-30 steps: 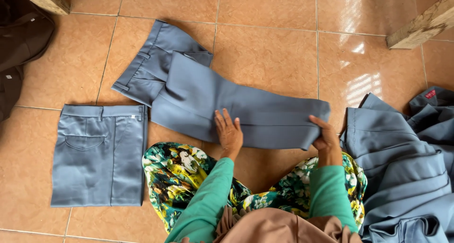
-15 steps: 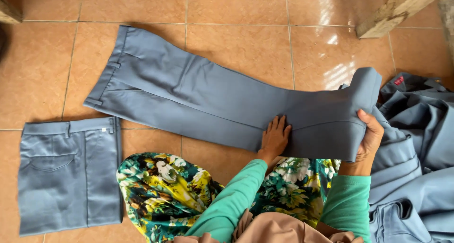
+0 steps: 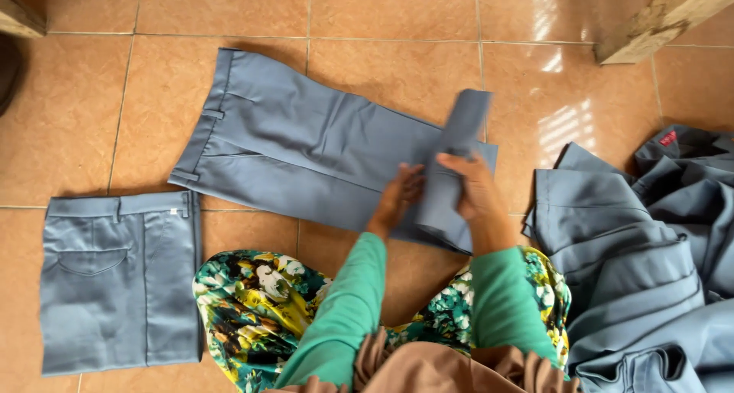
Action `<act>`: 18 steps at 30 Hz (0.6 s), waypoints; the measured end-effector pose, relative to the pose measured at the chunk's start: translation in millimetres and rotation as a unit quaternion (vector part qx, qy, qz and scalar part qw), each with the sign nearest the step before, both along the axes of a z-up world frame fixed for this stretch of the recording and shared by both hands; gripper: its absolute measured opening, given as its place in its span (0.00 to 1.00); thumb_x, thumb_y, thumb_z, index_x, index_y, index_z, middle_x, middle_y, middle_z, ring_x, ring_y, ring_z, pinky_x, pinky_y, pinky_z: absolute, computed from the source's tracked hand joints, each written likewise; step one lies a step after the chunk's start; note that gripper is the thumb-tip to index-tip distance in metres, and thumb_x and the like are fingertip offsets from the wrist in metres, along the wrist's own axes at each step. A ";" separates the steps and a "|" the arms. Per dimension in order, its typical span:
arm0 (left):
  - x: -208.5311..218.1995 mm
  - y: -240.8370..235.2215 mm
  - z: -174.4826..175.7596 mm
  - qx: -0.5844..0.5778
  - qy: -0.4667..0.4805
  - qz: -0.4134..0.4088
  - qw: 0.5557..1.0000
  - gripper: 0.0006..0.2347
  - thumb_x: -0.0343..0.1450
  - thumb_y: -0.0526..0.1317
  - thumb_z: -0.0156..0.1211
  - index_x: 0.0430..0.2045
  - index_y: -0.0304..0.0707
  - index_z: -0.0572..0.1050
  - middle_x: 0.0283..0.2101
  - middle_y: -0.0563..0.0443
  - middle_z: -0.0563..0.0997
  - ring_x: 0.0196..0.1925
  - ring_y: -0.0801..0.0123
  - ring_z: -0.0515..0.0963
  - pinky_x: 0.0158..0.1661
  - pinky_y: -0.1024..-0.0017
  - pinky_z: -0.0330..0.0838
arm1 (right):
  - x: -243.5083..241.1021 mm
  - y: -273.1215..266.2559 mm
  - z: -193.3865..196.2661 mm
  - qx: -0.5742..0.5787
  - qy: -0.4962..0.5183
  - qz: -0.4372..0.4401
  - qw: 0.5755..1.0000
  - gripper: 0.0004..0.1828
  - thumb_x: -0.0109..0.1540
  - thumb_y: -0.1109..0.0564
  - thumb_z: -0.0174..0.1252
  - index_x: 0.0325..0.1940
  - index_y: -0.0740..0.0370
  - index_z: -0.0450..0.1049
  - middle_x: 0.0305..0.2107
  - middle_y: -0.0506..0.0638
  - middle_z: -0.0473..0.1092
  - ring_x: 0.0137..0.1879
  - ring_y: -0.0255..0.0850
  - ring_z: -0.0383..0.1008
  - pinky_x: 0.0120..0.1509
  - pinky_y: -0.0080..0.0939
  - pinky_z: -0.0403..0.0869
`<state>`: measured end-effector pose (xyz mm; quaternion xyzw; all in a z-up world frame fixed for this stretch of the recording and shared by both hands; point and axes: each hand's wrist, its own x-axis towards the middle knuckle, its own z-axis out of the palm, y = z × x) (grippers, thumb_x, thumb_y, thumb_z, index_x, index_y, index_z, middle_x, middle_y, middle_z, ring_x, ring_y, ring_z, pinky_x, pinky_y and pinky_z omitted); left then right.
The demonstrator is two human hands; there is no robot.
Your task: The person sits on a tiled floor and folds two pairs of gray trousers by hand. They smooth the fabric, fold the legs, and then fold the trousers into neat rectangles, placing each finished pair aside.
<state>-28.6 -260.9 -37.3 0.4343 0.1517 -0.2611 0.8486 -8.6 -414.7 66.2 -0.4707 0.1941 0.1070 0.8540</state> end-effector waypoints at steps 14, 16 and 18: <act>23.2 139.3 -62.9 0.517 -0.102 -0.034 0.849 0.22 0.66 0.52 0.66 0.49 0.38 0.79 0.49 0.37 0.82 0.57 0.47 0.79 0.54 0.54 0.74 | -50.0 -28.2 -102.3 -0.396 0.037 -0.030 0.917 0.28 0.65 0.58 0.60 0.69 0.62 0.68 0.35 0.55 0.67 0.34 0.42 0.72 0.34 0.42 0.80; 26.3 141.3 -60.8 0.514 -0.133 -0.042 0.847 0.24 0.69 0.51 0.65 0.56 0.35 0.76 0.55 0.34 0.80 0.61 0.46 0.77 0.59 0.55 0.72 | -59.9 -44.4 -124.7 -0.441 0.044 -0.028 0.896 0.27 0.65 0.58 0.59 0.68 0.62 0.69 0.33 0.53 0.67 0.29 0.41 0.73 0.30 0.40 0.79; 36.7 151.1 -89.0 0.471 -0.172 -0.026 0.865 0.23 0.70 0.50 0.66 0.58 0.45 0.75 0.57 0.40 0.79 0.63 0.50 0.74 0.61 0.57 0.70 | -68.7 -52.7 -141.9 -0.500 0.028 0.008 0.865 0.29 0.62 0.60 0.59 0.69 0.63 0.68 0.32 0.55 0.71 0.26 0.43 0.76 0.29 0.40 0.78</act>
